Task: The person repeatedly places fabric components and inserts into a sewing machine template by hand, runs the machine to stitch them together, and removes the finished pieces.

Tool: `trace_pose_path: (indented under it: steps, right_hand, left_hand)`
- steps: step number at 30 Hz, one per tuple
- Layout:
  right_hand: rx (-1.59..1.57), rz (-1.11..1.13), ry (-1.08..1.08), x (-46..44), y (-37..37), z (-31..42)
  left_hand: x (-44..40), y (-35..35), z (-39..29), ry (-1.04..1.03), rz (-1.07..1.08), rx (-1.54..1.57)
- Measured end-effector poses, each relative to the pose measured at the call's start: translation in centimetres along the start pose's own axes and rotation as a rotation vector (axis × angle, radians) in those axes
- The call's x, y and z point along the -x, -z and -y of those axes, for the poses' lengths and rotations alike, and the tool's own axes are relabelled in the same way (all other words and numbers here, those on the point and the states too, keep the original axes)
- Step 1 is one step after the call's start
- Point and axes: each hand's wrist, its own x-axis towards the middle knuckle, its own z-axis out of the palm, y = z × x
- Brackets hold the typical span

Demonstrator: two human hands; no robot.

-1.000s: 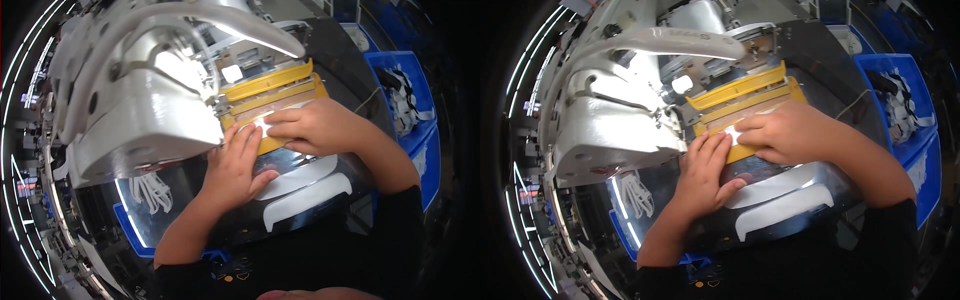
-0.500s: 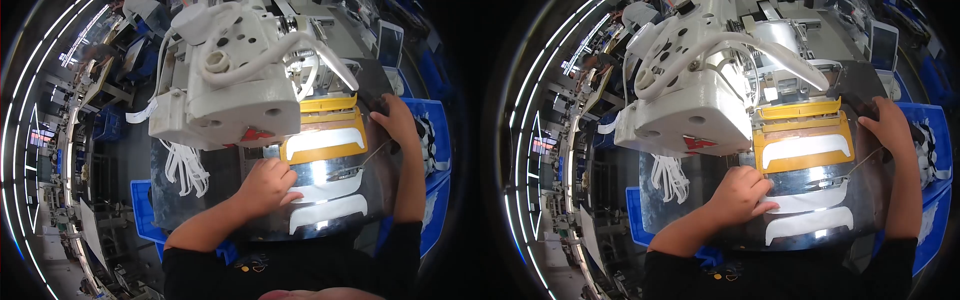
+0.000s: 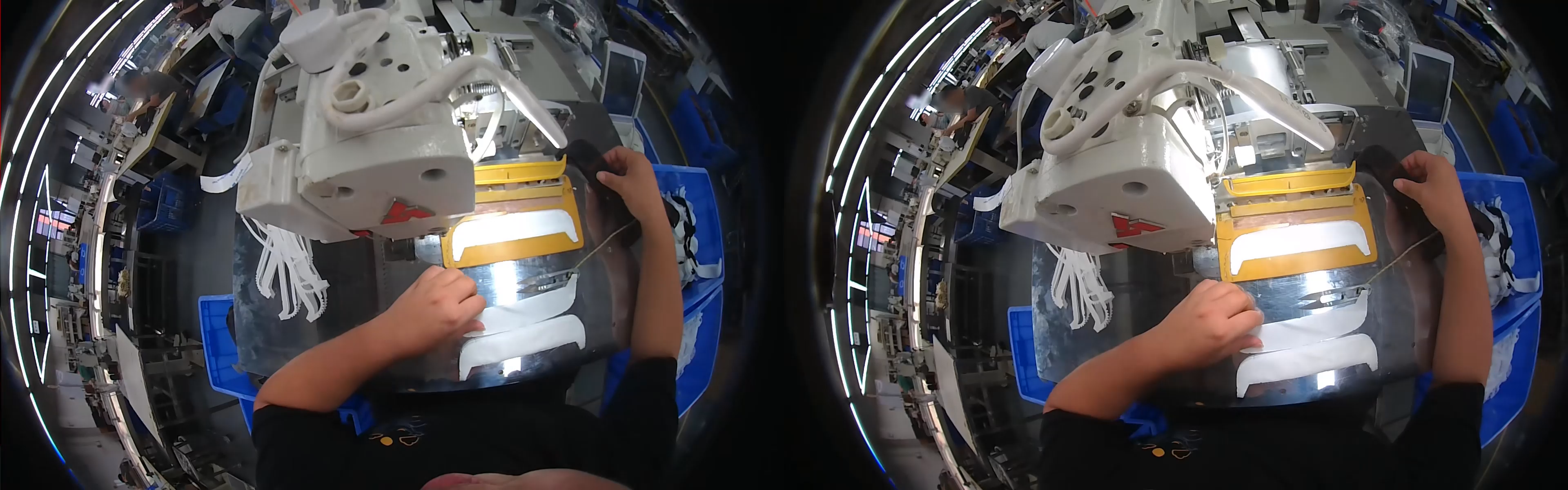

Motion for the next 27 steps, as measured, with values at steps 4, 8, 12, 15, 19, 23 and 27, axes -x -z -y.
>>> trace_pose_path:
  steps: [4, 8, 12, 15, 19, 23, 27]
  right_hand:
    - [0.030, -0.049, -0.015, -0.2, 0.3, -0.1]
    - [0.036, -0.021, 0.035, -0.2, 0.5, -0.7]
    - [-0.123, 0.076, 0.053, 0.8, 1.8, 1.6]
    - [-0.408, 0.239, 0.110, 2.8, 1.9, 4.7]
    - [-0.416, 0.475, 0.189, 5.4, 0.0, 10.3]
    - [-0.186, 0.574, 0.285, 5.1, -4.1, 13.5]
    - [-0.107, 0.639, 0.286, 3.4, -6.1, 13.8]
  left_hand:
    - [0.0, 0.5, -0.6, -0.033, -0.005, -0.069]
    - [0.2, 2.1, -0.9, -0.020, -0.042, -0.077]
    - [1.1, 2.3, 0.2, 0.057, -0.141, -0.089]
    - [1.3, 1.6, 1.0, 0.095, -0.226, -0.071]
    - [1.5, 1.2, 2.5, 0.057, -0.254, -0.128]
    - [1.5, 1.2, 2.6, 0.091, -0.263, -0.154]
    - [1.6, 1.3, 2.2, 0.123, -0.246, -0.192]
